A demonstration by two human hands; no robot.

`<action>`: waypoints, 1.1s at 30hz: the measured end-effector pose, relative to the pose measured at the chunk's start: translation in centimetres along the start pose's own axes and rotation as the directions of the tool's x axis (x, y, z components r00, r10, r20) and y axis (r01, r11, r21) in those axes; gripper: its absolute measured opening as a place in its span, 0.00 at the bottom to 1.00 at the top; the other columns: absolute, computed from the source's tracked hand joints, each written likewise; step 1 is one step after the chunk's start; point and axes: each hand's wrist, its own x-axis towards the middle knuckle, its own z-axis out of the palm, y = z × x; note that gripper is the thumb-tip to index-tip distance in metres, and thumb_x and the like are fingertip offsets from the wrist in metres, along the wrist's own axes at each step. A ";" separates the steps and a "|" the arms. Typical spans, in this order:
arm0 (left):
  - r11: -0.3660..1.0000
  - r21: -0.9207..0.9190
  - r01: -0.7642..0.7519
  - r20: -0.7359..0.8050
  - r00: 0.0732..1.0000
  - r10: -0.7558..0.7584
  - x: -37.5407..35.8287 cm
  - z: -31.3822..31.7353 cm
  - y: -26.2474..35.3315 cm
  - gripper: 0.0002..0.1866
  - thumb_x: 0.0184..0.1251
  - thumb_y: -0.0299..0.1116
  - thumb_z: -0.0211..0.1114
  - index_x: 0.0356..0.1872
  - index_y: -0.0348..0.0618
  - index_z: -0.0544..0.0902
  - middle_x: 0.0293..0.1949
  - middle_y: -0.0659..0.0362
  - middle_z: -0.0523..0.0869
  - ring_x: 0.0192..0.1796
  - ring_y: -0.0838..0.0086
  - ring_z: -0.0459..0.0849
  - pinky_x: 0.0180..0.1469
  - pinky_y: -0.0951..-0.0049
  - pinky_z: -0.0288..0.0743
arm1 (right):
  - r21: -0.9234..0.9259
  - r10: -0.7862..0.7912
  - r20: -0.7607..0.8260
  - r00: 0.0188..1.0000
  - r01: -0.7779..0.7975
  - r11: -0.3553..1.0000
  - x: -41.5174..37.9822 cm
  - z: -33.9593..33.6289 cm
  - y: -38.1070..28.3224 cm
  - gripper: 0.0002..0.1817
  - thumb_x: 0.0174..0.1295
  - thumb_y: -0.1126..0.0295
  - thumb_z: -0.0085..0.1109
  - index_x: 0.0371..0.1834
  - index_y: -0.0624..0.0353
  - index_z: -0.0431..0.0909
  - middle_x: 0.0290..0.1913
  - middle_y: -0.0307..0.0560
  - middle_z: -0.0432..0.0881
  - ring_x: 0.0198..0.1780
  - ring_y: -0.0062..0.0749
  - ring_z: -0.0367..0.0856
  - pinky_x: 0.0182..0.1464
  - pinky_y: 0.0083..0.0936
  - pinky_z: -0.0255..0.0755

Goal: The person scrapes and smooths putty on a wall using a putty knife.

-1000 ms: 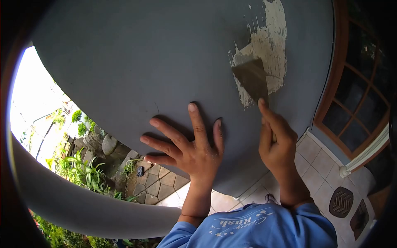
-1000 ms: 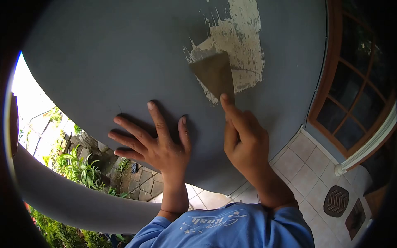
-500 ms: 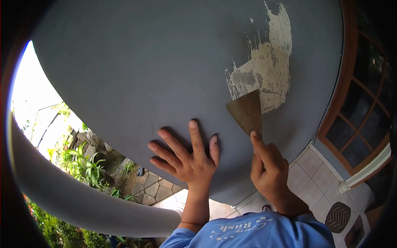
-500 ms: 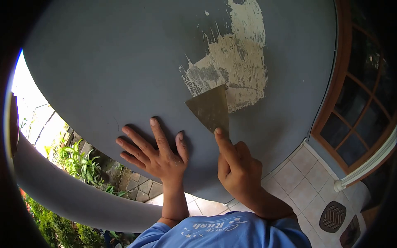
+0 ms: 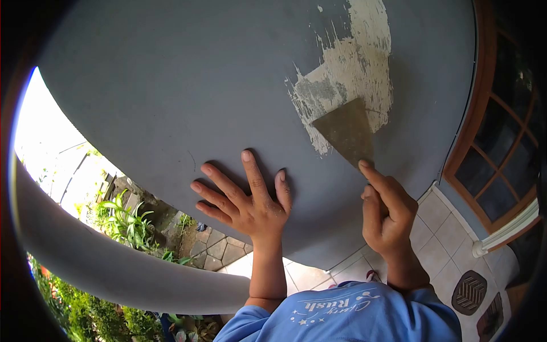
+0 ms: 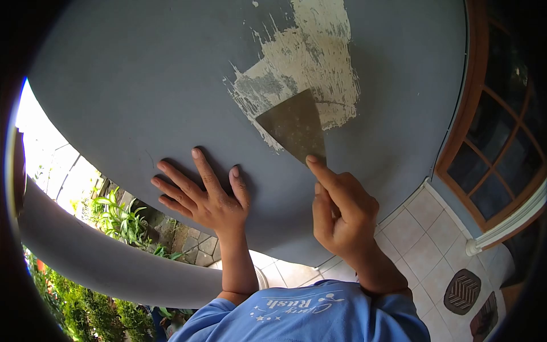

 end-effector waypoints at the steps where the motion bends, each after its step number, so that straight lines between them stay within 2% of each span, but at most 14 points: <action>1: 1.000 0.000 0.001 0.002 1.000 -0.001 0.0 -0.1 0.0 0.35 0.76 0.61 0.47 0.76 0.54 0.71 0.79 0.35 0.57 0.81 0.33 0.46 0.80 0.40 0.29 | -0.025 -0.034 -0.017 0.999 0.034 0.999 0.2 0.9 0.3 0.28 0.61 0.83 0.58 0.66 0.55 0.80 0.25 0.40 0.73 0.20 0.27 0.71 0.19 0.23 0.66; 5: 1.000 0.002 0.010 0.021 1.000 -0.010 0.1 -0.3 0.2 0.34 0.76 0.61 0.47 0.76 0.54 0.71 0.79 0.35 0.57 0.82 0.33 0.46 0.80 0.40 0.29 | -0.115 -0.165 -0.102 0.981 0.153 0.982 2.7 4.2 1.0 0.28 0.59 0.82 0.59 0.65 0.53 0.81 0.24 0.39 0.71 0.18 0.27 0.70 0.19 0.25 0.68; 8: 1.000 0.001 -0.001 0.035 0.999 0.001 0.1 -0.6 0.1 0.34 0.76 0.60 0.47 0.76 0.55 0.71 0.79 0.35 0.57 0.82 0.33 0.47 0.81 0.41 0.30 | -0.142 -0.147 -0.077 0.986 0.135 0.981 3.0 3.6 0.2 0.29 0.59 0.82 0.60 0.66 0.52 0.81 0.23 0.39 0.69 0.17 0.27 0.69 0.18 0.26 0.68; 11: 1.000 0.005 -0.013 0.016 1.000 0.013 -0.2 -0.3 -0.1 0.34 0.76 0.60 0.47 0.76 0.55 0.71 0.79 0.35 0.57 0.82 0.34 0.47 0.81 0.41 0.30 | -0.197 -0.052 0.018 0.998 0.054 0.979 0.5 2.1 -0.4 0.29 0.59 0.82 0.61 0.66 0.51 0.80 0.23 0.39 0.68 0.17 0.28 0.70 0.18 0.26 0.68; 14: 1.000 0.002 -0.009 0.012 1.000 0.009 -0.3 -0.1 0.2 0.34 0.76 0.59 0.47 0.76 0.55 0.71 0.79 0.36 0.58 0.82 0.34 0.48 0.81 0.42 0.30 | -0.165 -0.103 -0.046 0.994 0.094 0.982 1.0 3.2 0.5 0.30 0.59 0.81 0.61 0.67 0.51 0.80 0.23 0.40 0.68 0.17 0.28 0.69 0.18 0.27 0.67; 17: 1.000 0.009 -0.011 0.019 1.000 0.010 -0.2 -0.3 0.2 0.34 0.76 0.59 0.47 0.76 0.55 0.71 0.79 0.36 0.58 0.82 0.34 0.48 0.81 0.42 0.29 | -0.041 -0.191 -0.106 0.976 0.188 0.981 4.0 4.6 1.5 0.30 0.59 0.82 0.61 0.67 0.51 0.80 0.23 0.40 0.69 0.16 0.29 0.69 0.17 0.27 0.67; 20: 1.000 0.003 -0.018 0.012 1.000 0.018 -0.3 0.0 0.2 0.34 0.76 0.60 0.47 0.76 0.54 0.71 0.79 0.36 0.58 0.82 0.34 0.48 0.81 0.42 0.30 | -0.085 -0.169 -0.077 0.982 0.163 0.983 3.4 3.4 0.7 0.30 0.59 0.83 0.61 0.67 0.51 0.80 0.23 0.41 0.69 0.17 0.29 0.70 0.18 0.28 0.67; 23: 1.000 0.018 -0.016 0.020 1.000 0.016 -0.5 0.1 0.3 0.34 0.76 0.60 0.47 0.76 0.54 0.71 0.79 0.35 0.58 0.82 0.34 0.48 0.81 0.42 0.30 | -0.192 -0.024 0.034 0.999 0.031 0.981 0.8 2.1 -0.4 0.29 0.60 0.83 0.60 0.67 0.51 0.80 0.24 0.41 0.70 0.19 0.30 0.71 0.19 0.29 0.67; 26: 1.000 0.006 -0.023 -0.002 1.000 0.023 -0.5 0.3 0.4 0.34 0.76 0.59 0.47 0.76 0.54 0.71 0.79 0.36 0.58 0.82 0.34 0.47 0.81 0.42 0.30 | -0.209 -0.091 -0.008 0.996 0.087 0.974 2.3 2.5 0.6 0.27 0.62 0.82 0.59 0.66 0.52 0.81 0.24 0.42 0.71 0.21 0.29 0.72 0.21 0.29 0.68; 29: 1.000 0.004 0.023 0.052 0.998 -0.024 -0.5 -0.1 0.3 0.32 0.76 0.62 0.47 0.74 0.61 0.74 0.77 0.35 0.61 0.80 0.31 0.51 0.80 0.39 0.30 | -0.028 -0.135 -0.035 0.990 0.134 0.991 5.0 2.1 1.1 0.27 0.62 0.82 0.58 0.67 0.53 0.80 0.26 0.43 0.73 0.22 0.29 0.72 0.24 0.28 0.70; 33: 1.000 0.002 -0.007 0.016 1.000 0.007 -0.6 0.0 0.0 0.33 0.76 0.61 0.47 0.75 0.58 0.73 0.78 0.36 0.61 0.81 0.33 0.50 0.81 0.40 0.30 | 0.111 -0.099 -0.041 0.994 0.103 0.988 4.1 -0.9 0.4 0.25 0.65 0.82 0.56 0.68 0.61 0.78 0.31 0.43 0.80 0.26 0.25 0.76 0.29 0.26 0.72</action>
